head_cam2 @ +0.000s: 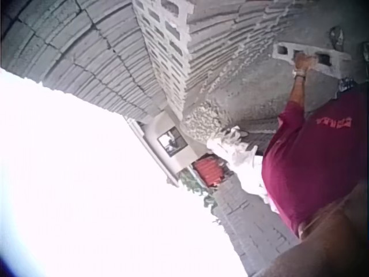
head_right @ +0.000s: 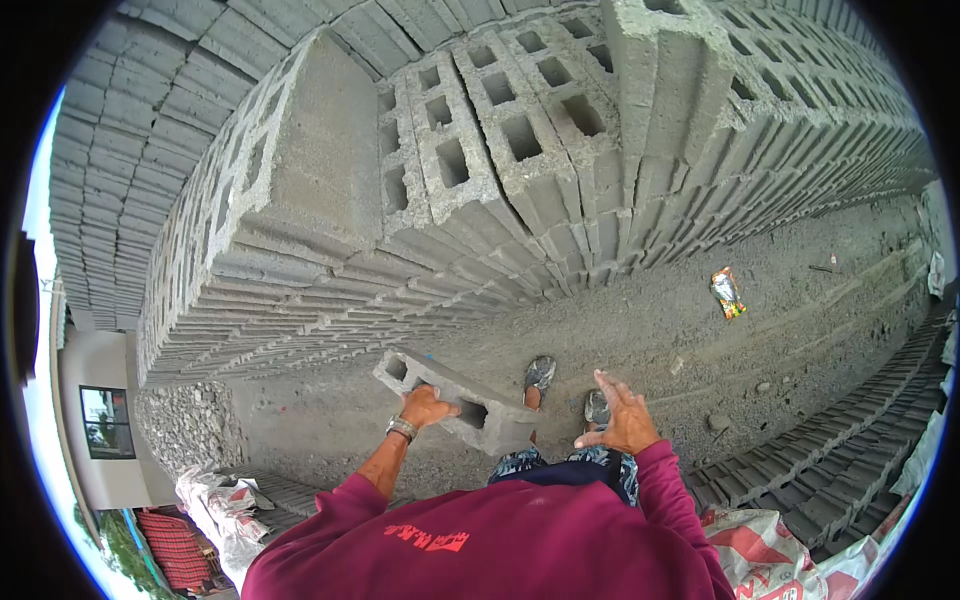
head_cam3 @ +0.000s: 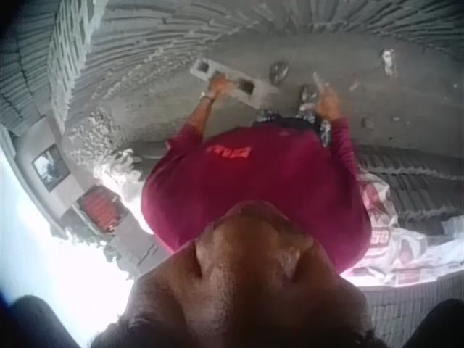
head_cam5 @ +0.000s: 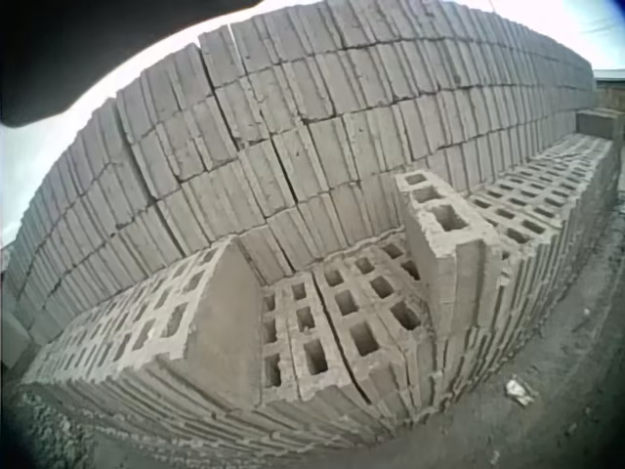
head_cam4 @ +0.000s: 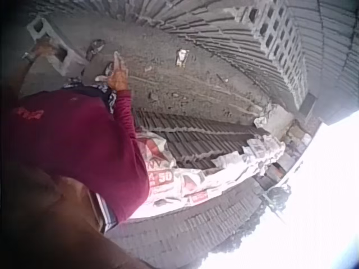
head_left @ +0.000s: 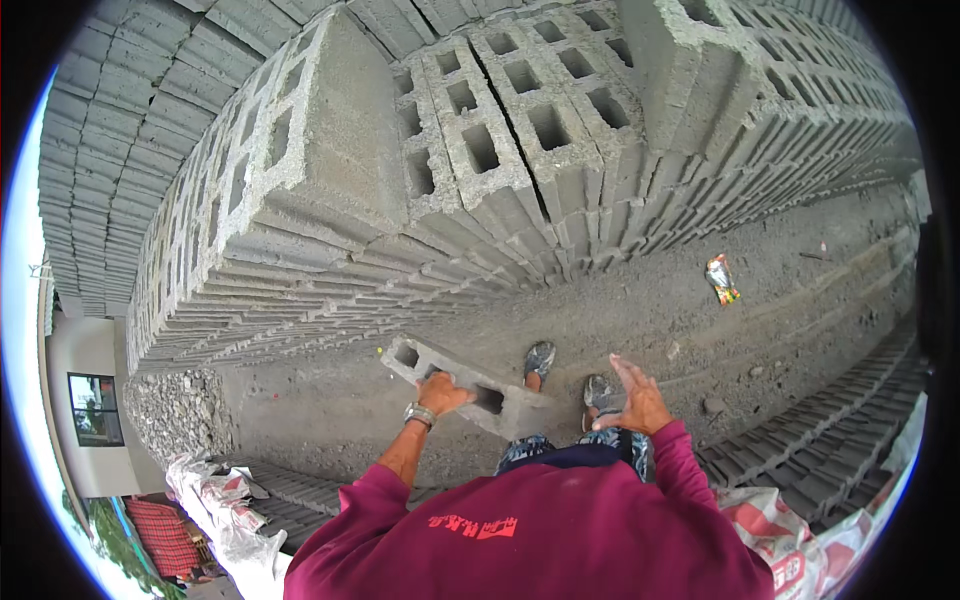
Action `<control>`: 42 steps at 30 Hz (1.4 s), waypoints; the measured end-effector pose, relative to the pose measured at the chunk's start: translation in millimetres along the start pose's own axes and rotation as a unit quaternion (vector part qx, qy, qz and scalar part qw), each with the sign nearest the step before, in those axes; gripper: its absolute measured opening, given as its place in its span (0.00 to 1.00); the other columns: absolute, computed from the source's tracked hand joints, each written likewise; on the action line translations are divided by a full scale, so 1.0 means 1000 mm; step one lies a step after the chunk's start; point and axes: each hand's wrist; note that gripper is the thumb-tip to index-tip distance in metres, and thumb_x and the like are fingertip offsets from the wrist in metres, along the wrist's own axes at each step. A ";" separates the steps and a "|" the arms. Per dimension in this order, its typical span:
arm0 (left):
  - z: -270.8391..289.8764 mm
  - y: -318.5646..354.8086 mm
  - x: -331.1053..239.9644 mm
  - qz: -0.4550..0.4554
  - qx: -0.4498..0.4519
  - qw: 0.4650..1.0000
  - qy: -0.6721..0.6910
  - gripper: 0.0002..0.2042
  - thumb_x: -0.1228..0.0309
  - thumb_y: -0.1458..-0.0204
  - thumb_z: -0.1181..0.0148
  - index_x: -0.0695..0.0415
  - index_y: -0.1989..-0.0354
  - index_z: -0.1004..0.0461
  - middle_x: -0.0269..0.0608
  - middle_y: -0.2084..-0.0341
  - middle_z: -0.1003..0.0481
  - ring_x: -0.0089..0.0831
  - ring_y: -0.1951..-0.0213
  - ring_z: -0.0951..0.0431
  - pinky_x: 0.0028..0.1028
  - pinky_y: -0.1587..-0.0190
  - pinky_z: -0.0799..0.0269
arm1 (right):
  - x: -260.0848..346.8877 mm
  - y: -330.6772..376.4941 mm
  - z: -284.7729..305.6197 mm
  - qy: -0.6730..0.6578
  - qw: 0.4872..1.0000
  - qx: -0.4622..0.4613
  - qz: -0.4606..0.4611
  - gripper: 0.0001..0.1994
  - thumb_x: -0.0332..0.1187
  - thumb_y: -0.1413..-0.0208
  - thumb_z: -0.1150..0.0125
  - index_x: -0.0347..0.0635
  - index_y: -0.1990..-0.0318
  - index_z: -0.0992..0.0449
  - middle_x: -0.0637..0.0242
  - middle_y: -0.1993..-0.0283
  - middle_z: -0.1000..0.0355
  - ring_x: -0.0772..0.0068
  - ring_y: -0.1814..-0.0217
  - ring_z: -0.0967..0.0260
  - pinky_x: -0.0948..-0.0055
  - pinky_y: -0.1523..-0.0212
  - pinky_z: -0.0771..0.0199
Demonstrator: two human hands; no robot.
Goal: The person picks up a cinder block from a stack and carries it across an outdoor construction site, then places it onto another stack of blocks.
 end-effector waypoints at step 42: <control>0.456 0.185 -0.202 -0.396 -0.390 0.768 -0.318 0.21 0.58 0.74 0.44 0.69 0.90 0.35 0.55 0.89 0.33 0.48 0.82 0.34 0.38 0.67 0.39 | 0.260 -0.190 0.060 -0.335 0.724 -0.482 0.363 0.41 0.65 0.60 0.37 0.31 0.54 0.32 0.57 0.60 0.36 0.58 0.59 0.33 0.66 0.57 0.33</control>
Point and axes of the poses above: each hand's wrist, its own y-axis away from the middle knuckle, its own z-axis out of the back of the hand, x = y × z
